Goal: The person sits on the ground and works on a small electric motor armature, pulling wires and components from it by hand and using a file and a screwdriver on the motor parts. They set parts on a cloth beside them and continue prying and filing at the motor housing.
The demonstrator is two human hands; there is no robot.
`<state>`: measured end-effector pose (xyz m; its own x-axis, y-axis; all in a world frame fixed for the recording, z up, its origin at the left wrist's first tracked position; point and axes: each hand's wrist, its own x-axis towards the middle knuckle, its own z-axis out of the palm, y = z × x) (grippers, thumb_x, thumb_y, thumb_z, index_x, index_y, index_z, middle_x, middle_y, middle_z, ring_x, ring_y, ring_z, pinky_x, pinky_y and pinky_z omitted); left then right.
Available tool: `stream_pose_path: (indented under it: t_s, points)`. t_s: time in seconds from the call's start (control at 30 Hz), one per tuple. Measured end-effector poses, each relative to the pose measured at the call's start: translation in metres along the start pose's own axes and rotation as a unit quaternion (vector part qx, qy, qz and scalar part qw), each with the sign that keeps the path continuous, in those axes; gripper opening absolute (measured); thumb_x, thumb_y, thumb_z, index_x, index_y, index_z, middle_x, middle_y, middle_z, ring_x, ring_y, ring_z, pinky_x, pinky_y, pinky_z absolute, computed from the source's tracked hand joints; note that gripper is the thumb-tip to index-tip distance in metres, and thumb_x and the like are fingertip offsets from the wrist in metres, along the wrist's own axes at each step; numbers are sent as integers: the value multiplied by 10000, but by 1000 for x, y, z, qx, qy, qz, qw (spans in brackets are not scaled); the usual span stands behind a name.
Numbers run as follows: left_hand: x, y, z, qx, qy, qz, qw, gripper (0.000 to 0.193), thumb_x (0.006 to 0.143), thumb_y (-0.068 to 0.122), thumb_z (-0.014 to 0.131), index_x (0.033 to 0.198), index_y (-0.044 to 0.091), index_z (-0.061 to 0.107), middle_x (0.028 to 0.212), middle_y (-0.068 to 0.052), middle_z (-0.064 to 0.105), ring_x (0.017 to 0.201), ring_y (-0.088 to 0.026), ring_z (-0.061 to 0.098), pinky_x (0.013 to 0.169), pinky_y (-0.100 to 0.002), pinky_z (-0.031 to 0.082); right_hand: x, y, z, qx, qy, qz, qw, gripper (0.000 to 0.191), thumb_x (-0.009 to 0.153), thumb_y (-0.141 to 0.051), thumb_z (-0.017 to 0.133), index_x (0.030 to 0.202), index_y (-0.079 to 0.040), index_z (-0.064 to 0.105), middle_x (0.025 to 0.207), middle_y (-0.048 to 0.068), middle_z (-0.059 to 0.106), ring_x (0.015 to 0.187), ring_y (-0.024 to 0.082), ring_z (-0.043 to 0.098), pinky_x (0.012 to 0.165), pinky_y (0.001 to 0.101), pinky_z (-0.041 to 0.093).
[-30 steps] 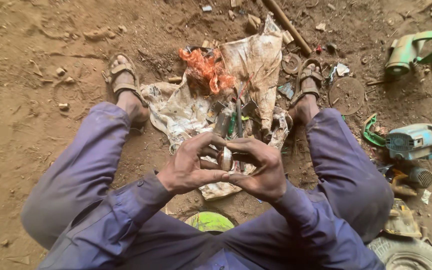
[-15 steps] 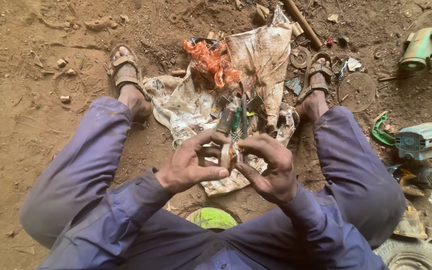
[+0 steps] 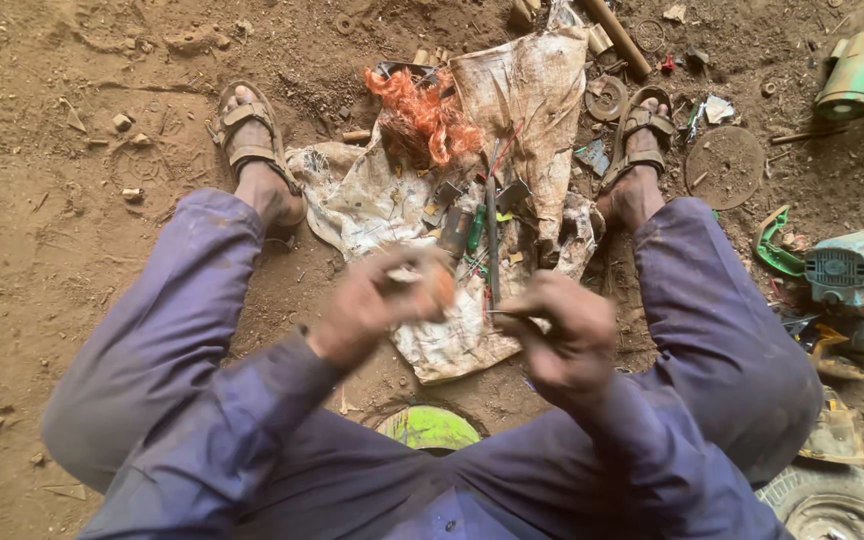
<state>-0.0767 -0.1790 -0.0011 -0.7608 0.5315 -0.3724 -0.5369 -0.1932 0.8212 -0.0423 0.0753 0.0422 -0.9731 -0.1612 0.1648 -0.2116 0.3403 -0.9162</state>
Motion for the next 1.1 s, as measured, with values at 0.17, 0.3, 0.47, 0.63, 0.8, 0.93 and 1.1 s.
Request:
stream_pose_path:
  t_s: [0.17,0.3,0.47,0.63,0.8,0.93,1.1]
  points:
    - [0,12,-33,-145,105,39,983,623,903,219,774,1444,32,528,1184,-132,651,1086,-248,701,875,-450,659,2,-7,-24,-11,36,-8,999,99,854,24,758,913,-20,693,801,55,658,679,141,635,597,288,491]
    - [1,4,-28,-113,14,51,992,608,916,162,763,1459,5,540,1242,-143,661,1113,-245,692,938,-413,637,8,10,-12,-115,-86,20,989,24,858,-41,752,858,-50,730,780,85,704,619,197,670,525,330,522]
    - [4,-5,-19,-24,5,44,999,616,906,88,760,1471,12,528,1242,-127,677,1138,-217,672,1012,-374,614,-3,24,9,-178,-256,48,949,105,832,-22,651,737,-61,672,745,110,684,661,324,678,574,457,533]
    - [1,4,-34,130,124,85,980,595,896,47,708,1465,4,542,1204,-128,682,1081,-216,708,966,-363,636,-18,57,10,-320,-263,146,899,137,869,-93,642,739,-67,678,766,132,684,660,325,688,605,477,543]
    - [-7,17,-41,41,94,99,990,597,899,11,707,1471,-11,536,1274,-151,664,1137,-231,683,1017,-377,603,-47,92,50,-372,-417,68,827,130,693,-186,751,746,-72,716,759,146,693,719,333,703,657,462,583]
    - [-12,22,-32,87,53,59,993,644,849,30,747,1456,-1,534,1293,-135,662,1152,-218,695,1049,-349,587,-51,84,75,-368,-549,125,740,147,823,-193,730,863,-52,711,889,159,688,859,313,700,707,445,594]
    - [-13,20,-16,59,-2,39,998,690,817,117,846,1433,12,554,1297,-106,651,1137,-188,674,1015,-349,585,-10,45,38,-160,-131,12,978,613,698,-347,907,1147,8,690,1014,193,694,915,331,708,781,409,590]
